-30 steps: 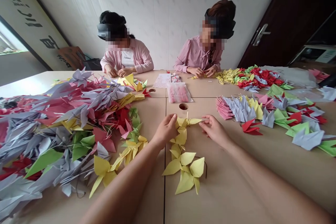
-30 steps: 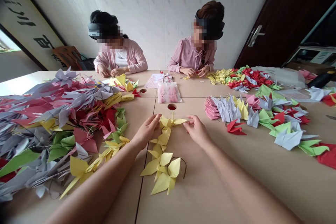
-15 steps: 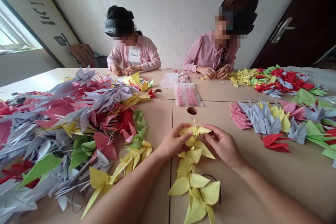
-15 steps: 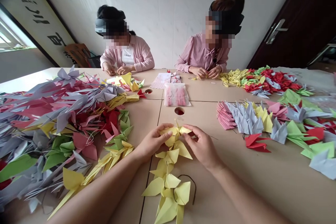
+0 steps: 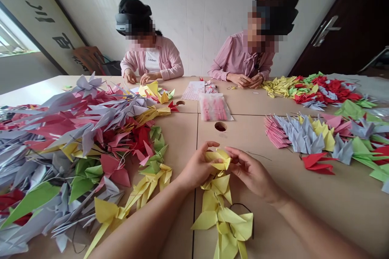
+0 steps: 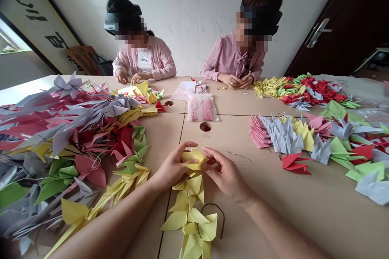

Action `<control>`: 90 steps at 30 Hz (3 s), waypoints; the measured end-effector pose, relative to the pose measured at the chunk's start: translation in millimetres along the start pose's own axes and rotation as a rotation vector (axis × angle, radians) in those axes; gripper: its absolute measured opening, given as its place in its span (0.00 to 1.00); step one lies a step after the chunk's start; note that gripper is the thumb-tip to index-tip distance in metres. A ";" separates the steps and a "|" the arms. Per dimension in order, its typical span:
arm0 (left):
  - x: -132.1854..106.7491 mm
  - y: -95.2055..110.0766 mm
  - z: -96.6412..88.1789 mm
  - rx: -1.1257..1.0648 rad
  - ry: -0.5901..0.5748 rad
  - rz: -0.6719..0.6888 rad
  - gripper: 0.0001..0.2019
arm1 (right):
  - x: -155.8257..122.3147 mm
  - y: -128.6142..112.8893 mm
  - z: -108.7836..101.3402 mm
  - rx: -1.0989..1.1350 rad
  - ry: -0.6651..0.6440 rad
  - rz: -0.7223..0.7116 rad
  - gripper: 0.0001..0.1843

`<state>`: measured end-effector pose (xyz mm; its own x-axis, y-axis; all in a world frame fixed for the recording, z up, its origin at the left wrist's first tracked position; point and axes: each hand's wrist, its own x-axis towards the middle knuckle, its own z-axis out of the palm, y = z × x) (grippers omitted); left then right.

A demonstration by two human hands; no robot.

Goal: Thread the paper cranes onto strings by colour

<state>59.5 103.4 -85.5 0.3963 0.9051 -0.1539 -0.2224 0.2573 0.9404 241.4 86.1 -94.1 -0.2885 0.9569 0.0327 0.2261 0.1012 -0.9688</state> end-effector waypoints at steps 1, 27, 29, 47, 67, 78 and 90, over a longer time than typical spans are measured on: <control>-1.2 -0.4 0.9 0.009 -0.020 0.002 0.25 | 0.0 -1.7 0.5 0.011 -0.017 0.027 0.24; -2.6 7.4 4.0 -0.179 0.043 -0.119 0.16 | 3.9 4.1 4.1 0.410 0.160 0.168 0.14; -2.6 5.0 3.9 -0.122 -0.003 -0.138 0.14 | 4.2 3.9 4.2 0.409 0.175 0.167 0.15; 0.0 -0.8 4.3 0.049 -0.058 -0.018 0.20 | 2.7 0.6 4.9 0.242 0.114 0.123 0.15; -0.3 -0.8 1.7 -0.005 -0.003 0.034 0.13 | 5.6 3.5 -0.4 0.380 0.184 0.155 0.12; 5.6 6.7 -0.4 -0.348 0.220 -0.070 0.25 | 3.8 -0.5 -9.0 0.488 0.031 0.148 0.09; 3.6 -5.0 3.5 0.009 0.146 0.088 0.34 | 1.7 -2.4 -1.3 0.177 -0.059 -0.098 0.06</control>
<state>65.1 104.1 -89.7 0.2423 0.9636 -0.1128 -0.2418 0.1726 0.9548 241.6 87.8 -91.3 -0.3558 0.9269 0.1195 0.0292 0.1388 -0.9899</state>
